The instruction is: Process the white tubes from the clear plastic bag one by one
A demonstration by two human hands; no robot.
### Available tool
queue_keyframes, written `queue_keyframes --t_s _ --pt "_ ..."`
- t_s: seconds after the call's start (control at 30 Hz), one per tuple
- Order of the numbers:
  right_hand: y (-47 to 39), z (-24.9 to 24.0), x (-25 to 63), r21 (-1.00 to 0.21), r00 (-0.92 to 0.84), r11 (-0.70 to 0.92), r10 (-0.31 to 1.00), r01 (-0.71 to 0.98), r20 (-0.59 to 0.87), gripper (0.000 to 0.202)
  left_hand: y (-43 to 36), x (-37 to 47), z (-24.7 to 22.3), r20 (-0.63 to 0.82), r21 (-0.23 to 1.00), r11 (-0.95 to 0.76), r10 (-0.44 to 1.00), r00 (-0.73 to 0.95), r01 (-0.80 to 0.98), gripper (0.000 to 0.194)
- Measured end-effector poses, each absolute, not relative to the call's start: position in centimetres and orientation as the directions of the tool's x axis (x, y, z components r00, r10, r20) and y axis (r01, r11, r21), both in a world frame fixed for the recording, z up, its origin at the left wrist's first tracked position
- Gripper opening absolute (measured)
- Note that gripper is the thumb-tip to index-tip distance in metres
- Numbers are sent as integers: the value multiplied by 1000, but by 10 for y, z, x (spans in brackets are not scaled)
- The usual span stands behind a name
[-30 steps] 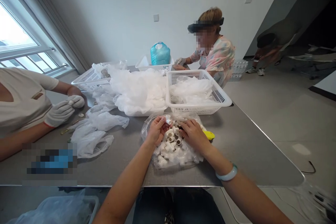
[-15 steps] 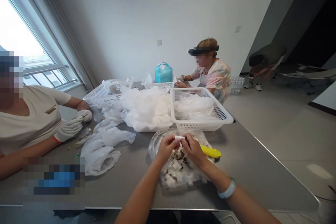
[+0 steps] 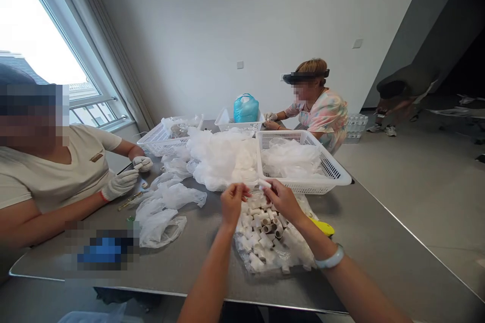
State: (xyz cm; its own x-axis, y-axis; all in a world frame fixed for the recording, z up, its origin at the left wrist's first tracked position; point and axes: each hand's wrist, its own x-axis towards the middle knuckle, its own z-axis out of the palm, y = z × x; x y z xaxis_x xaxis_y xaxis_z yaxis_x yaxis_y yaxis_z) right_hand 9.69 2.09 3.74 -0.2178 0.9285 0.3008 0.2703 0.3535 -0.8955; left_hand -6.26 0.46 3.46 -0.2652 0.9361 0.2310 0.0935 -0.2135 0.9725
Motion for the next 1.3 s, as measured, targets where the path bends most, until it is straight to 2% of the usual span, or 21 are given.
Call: queue_keyframes --t_s 0.07,0.13,0.17,0.23,0.33,0.43,0.57,0.7,0.8,0.93,1.03,1.1,1.2,1.3 --pt "41 54 78 -945 -217 313 933 92 287 31 16 -86 57 457 867 -292 790 -409 403 25" --pt "64 68 54 -957 -254 289 926 2 279 32 30 -107 76 619 690 -285 708 -339 665 16" --pt "74 74 41 -956 -264 293 922 -3 284 32 37 -116 83 639 595 -238 720 -272 768 22" --pt "92 80 18 -957 -296 292 914 1 278 29 49 -127 89 585 450 -128 790 -184 884 33" --pt "104 80 -2 -964 -337 265 908 -4 251 31 62 -134 89 511 352 -98 853 -104 931 19" --pt "102 82 -1 -965 -343 258 903 -50 259 35 65 -132 91 561 388 -197 826 -61 900 15" --pt "88 98 18 -954 -376 269 876 -136 301 38 56 -121 106 627 509 -337 776 -73 792 15" --pt "69 111 44 -940 -333 241 890 -240 313 35 41 -102 119 600 636 -428 797 -64 642 13" --pt "55 109 69 -944 -264 138 939 -300 222 34 32 -90 115 541 725 -467 841 2 507 19" --pt "38 92 107 -942 -179 28 979 -334 93 33 23 -79 91 386 840 -408 913 134 357 25" --pt "26 76 132 -952 -145 -37 989 -304 8 33 17 -75 74 278 892 -326 942 189 314 28" --pt "20 69 146 -957 -152 -64 988 -282 -21 30 14 -74 68 230 896 -283 955 189 341 30" --pt "16 62 166 -945 -135 -80 990 -317 -39 29 9 -76 67 186 887 -234 970 155 398 17" --pt "15 55 181 -922 -105 -80 994 -378 -43 30 4 -78 66 166 945 -196 977 134 260 17"
